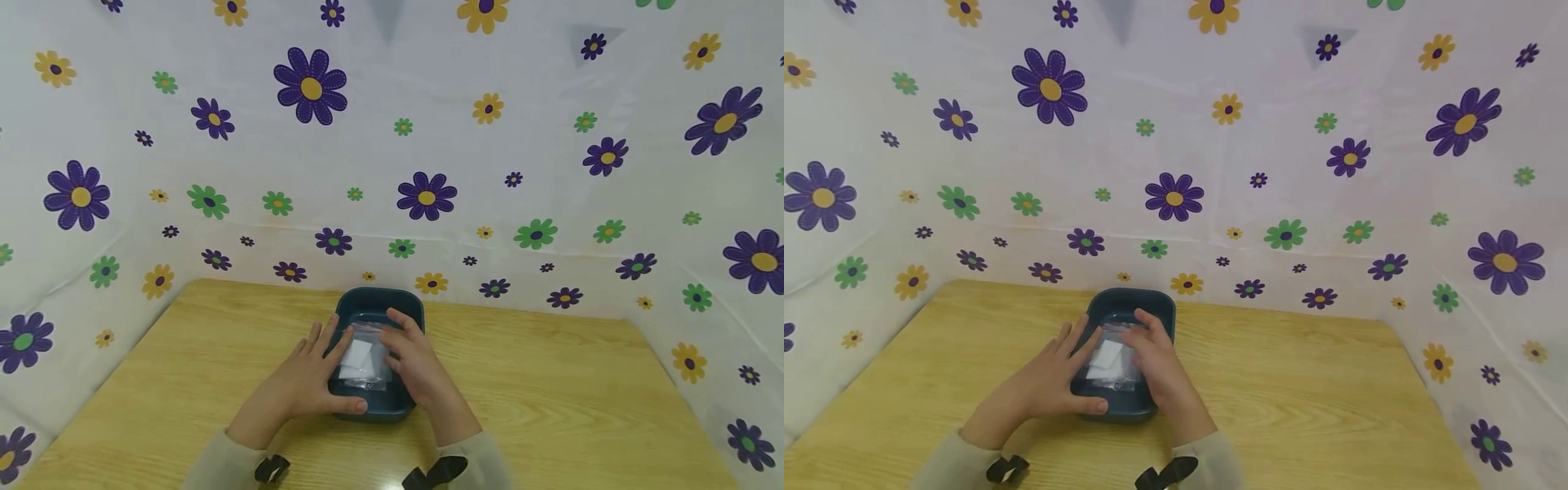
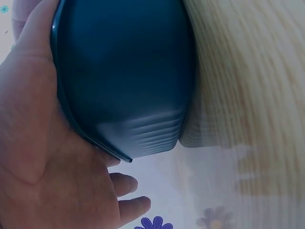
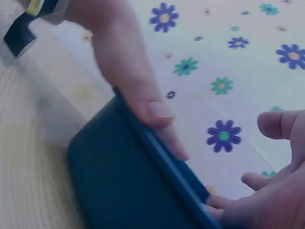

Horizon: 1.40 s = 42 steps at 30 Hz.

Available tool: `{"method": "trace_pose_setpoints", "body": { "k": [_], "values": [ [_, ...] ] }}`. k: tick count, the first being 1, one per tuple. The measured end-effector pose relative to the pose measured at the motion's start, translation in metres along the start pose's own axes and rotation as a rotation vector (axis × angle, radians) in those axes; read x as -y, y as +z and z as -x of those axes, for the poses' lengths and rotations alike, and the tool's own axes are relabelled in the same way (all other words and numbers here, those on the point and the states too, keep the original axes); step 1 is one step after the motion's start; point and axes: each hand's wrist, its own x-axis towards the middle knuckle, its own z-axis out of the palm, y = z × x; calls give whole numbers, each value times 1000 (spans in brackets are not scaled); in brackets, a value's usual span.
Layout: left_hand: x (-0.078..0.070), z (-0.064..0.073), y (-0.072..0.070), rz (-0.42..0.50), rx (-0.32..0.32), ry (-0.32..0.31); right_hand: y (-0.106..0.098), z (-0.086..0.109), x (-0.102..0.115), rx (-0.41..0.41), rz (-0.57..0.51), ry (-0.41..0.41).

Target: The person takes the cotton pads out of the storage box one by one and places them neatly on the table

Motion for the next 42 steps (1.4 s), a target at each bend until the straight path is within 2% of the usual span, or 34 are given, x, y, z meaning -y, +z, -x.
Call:
{"method": "trace_pose_setpoints", "body": {
  "k": [10,17,24,34,37,42],
  "values": [
    [-3,-1,-1,18,39,6,1,-5,-13,-34,-41,79],
    [-4,-3,1,25,43,17,0,-3,-14,-41,-37,85],
    [-4,-4,1,28,52,6,2,-2,-14,-92,-32,95],
    [-2,0,1,33,51,-4,4,-5,-16,-86,-66,91],
    [-2,1,0,33,44,-6,7,-7,-18,-79,-11,52],
    [-2,3,-4,30,31,-8,14,-6,-22,-81,227,-52]
  ]
}}
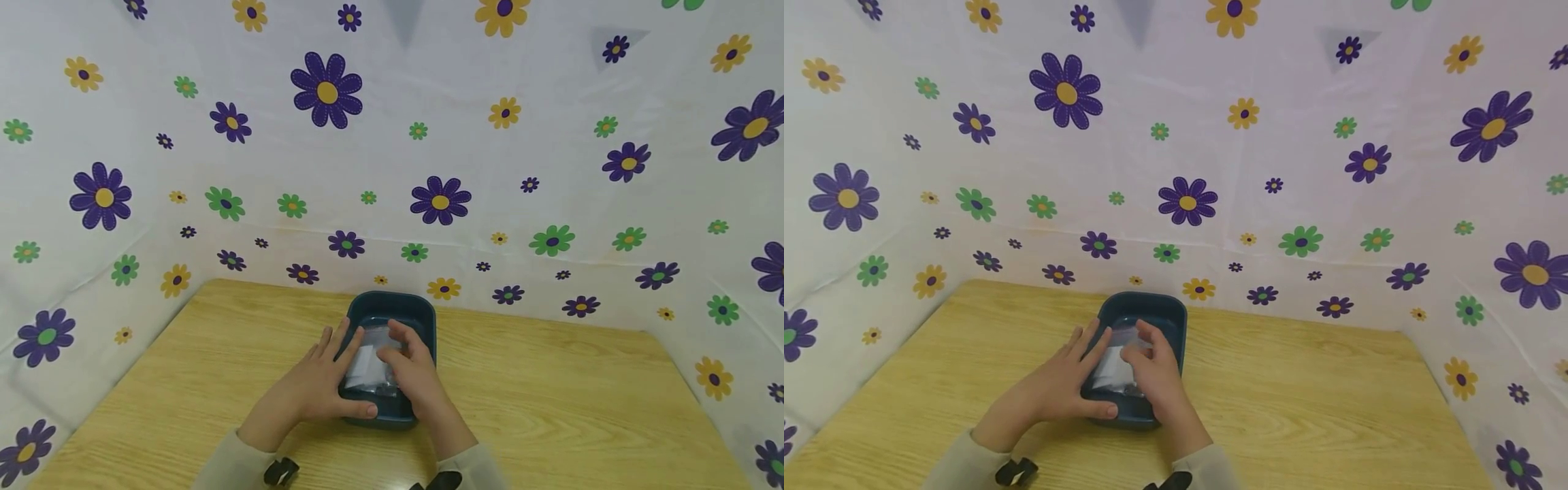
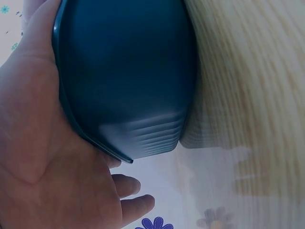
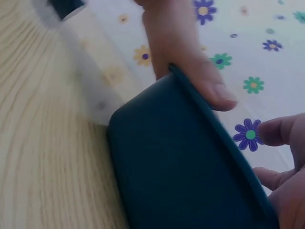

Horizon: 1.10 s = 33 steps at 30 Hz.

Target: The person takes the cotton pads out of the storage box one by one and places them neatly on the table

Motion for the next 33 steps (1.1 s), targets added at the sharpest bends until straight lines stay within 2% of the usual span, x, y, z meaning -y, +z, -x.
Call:
{"method": "trace_pose_setpoints", "body": {
  "k": [6,8,10,16,27,30,33],
  "values": [
    [0,-2,0,-10,-1,0,5,3,-4,-32,265,-35],
    [1,-3,0,-7,-2,1,6,3,-4,-29,307,-32],
    [0,-3,0,-3,1,1,5,3,-3,0,305,-33],
    [0,-2,0,9,16,-4,2,2,-3,90,178,-37],
    [3,-1,3,10,-2,7,-5,-3,-5,32,-193,50],
    [3,-1,4,11,1,0,-5,-5,-5,62,-226,63],
    [3,-1,3,13,7,-5,-4,-5,-5,89,-171,49]
  ]
}}
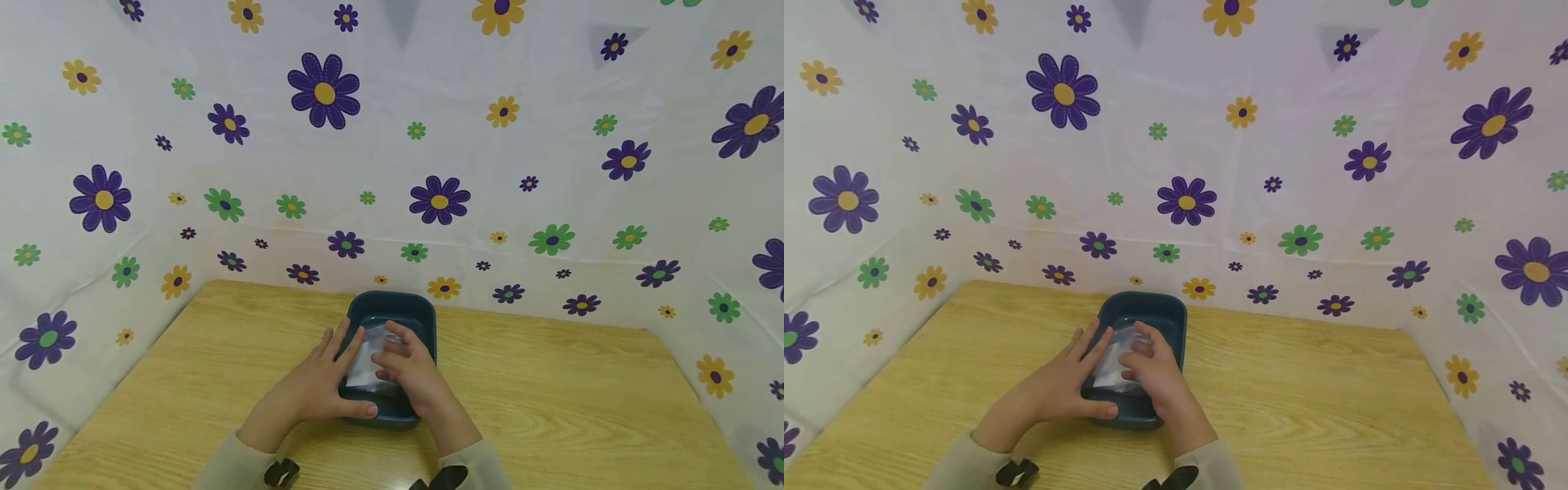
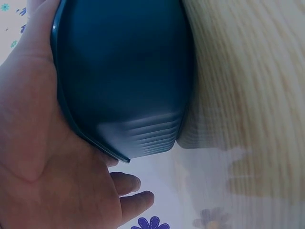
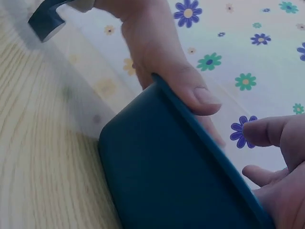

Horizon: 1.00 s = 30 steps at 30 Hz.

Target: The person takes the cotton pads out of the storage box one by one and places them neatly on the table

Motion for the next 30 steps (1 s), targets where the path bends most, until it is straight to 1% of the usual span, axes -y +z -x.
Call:
{"method": "trace_pose_setpoints", "body": {
  "k": [2,6,8,10,12,15,19,23,26,30],
  "values": [
    [-1,0,0,2,3,0,2,1,-1,1,115,-38],
    [-2,1,-2,2,-3,1,7,4,-4,-25,406,-147],
    [-2,1,-2,3,-8,1,9,6,-4,-49,490,-196],
    [-2,1,-2,1,-11,0,9,7,-3,-73,516,-236],
    [-1,1,-2,-2,-9,-2,9,8,0,-103,511,-269],
    [-1,1,-1,-6,-11,-1,7,8,3,-150,486,-289],
    [-2,0,-1,-4,-12,1,2,8,8,-199,410,-282],
    [-1,-1,-1,-6,-20,4,-4,9,12,-230,320,-238],
    [0,-1,-1,-11,-26,3,-11,12,15,-238,247,-169],
    [3,-2,-1,-20,-17,-2,-23,17,20,-240,121,-75]
  ]
}}
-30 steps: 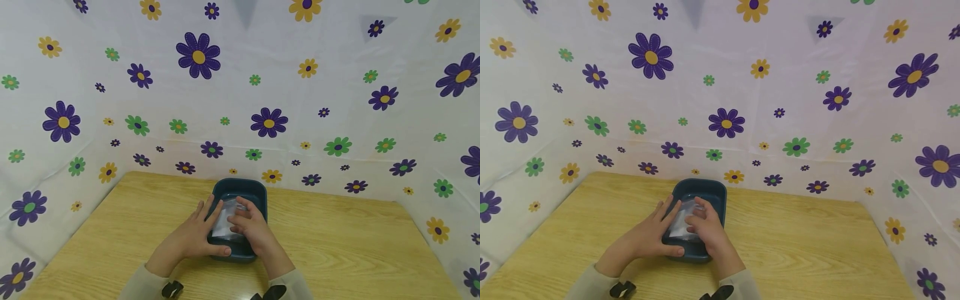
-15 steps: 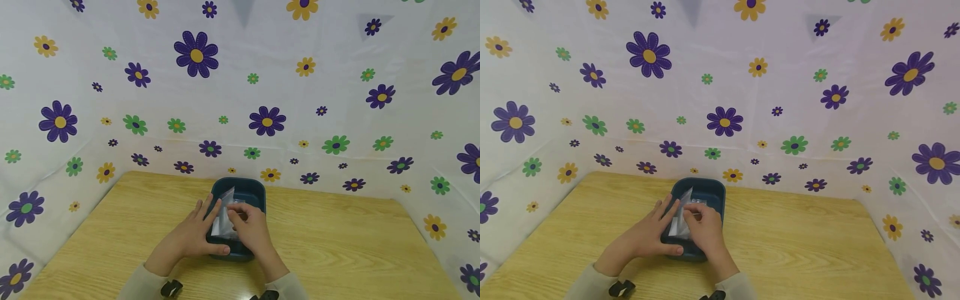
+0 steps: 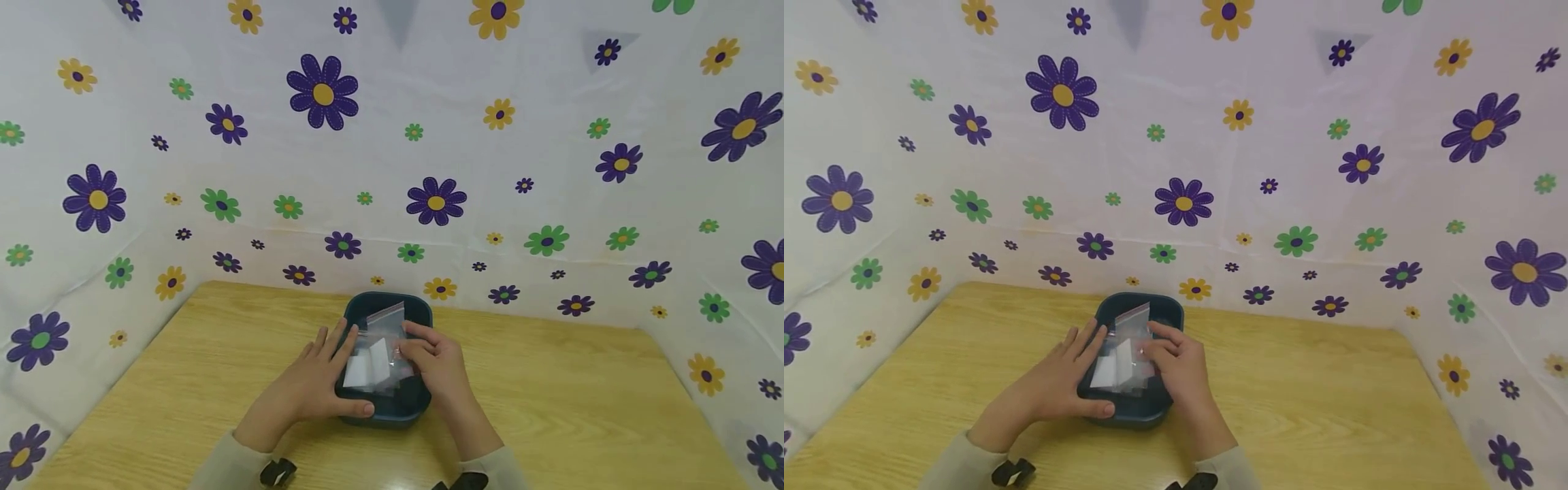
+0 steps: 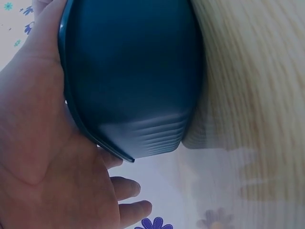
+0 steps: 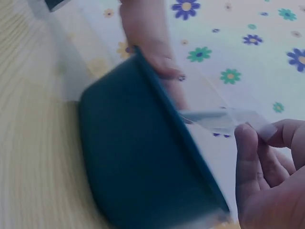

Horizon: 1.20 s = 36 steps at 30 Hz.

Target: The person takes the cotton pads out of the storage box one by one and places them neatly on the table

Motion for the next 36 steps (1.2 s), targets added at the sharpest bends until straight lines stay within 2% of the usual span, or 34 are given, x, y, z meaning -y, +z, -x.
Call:
{"method": "trace_pose_setpoints", "body": {
  "k": [4,11,18,29,36],
  "values": [
    [0,-2,4,-8,1,0,-20,5,1,16,-79,65],
    [-2,-4,4,17,5,24,-43,8,4,10,-138,84],
    [-3,-4,2,48,5,21,-53,6,10,-34,-121,72],
    [4,3,1,40,15,-12,-70,1,17,-54,-221,46],
    [2,0,0,60,24,15,-84,1,21,-81,-234,83]
  ]
}}
